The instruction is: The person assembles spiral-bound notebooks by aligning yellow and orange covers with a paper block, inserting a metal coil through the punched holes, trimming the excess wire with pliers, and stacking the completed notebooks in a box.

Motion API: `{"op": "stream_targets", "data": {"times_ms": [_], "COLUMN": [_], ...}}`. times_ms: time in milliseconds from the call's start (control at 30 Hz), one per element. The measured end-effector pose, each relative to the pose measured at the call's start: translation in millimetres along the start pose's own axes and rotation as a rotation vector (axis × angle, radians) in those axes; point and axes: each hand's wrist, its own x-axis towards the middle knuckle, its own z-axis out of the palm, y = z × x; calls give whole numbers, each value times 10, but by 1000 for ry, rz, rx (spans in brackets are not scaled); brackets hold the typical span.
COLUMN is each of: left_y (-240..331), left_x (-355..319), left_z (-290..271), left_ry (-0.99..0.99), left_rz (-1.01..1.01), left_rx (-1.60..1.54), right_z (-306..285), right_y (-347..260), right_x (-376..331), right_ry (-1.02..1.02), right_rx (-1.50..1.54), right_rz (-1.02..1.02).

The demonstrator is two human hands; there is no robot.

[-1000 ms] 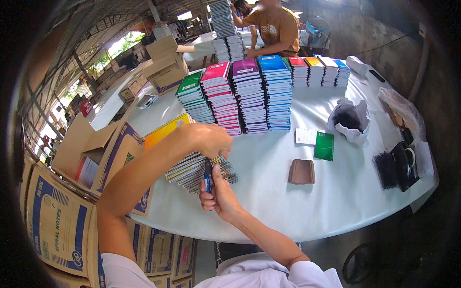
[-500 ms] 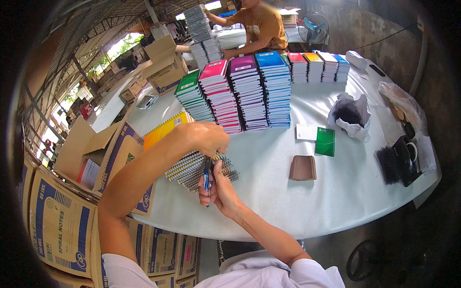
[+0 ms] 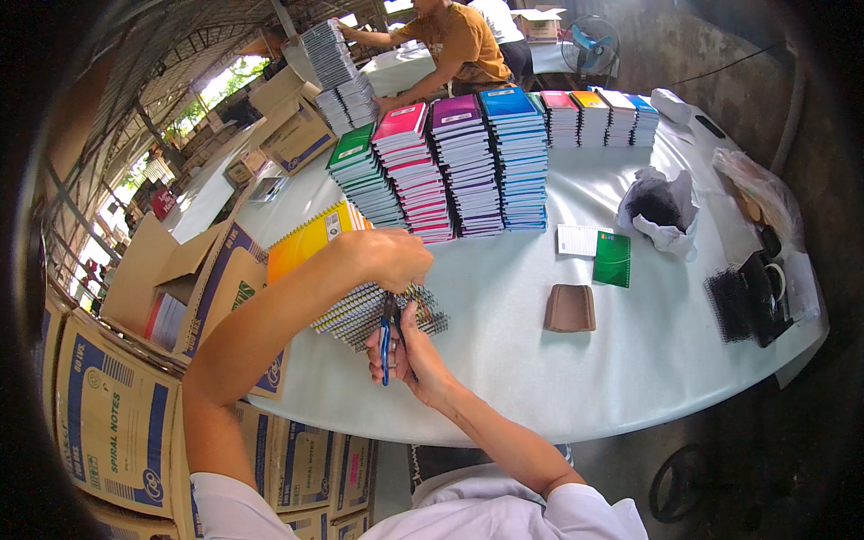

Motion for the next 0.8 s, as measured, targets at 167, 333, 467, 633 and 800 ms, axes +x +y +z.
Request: {"op": "stream_targets", "data": {"times_ms": [167, 333, 467, 633, 800], "left_y": [54, 41, 55, 88, 144], "left_x": [-42, -22, -8, -22, -7], "left_z": [-24, 22, 17, -4, 62], "left_ry": [46, 56, 38, 34, 69], "left_rz": [11, 21, 17, -4, -3], "left_rx": [85, 76, 65, 75, 91], "right_z": [-300, 39, -64, -306, -75], "right_y": [28, 58, 68, 69, 120], "right_x": [68, -65, -9, 62, -77], "right_ry": [-259, 75, 4, -157, 11], "right_rx": [209, -37, -4, 172, -22], "right_rz": [107, -26, -9, 87, 67]}}
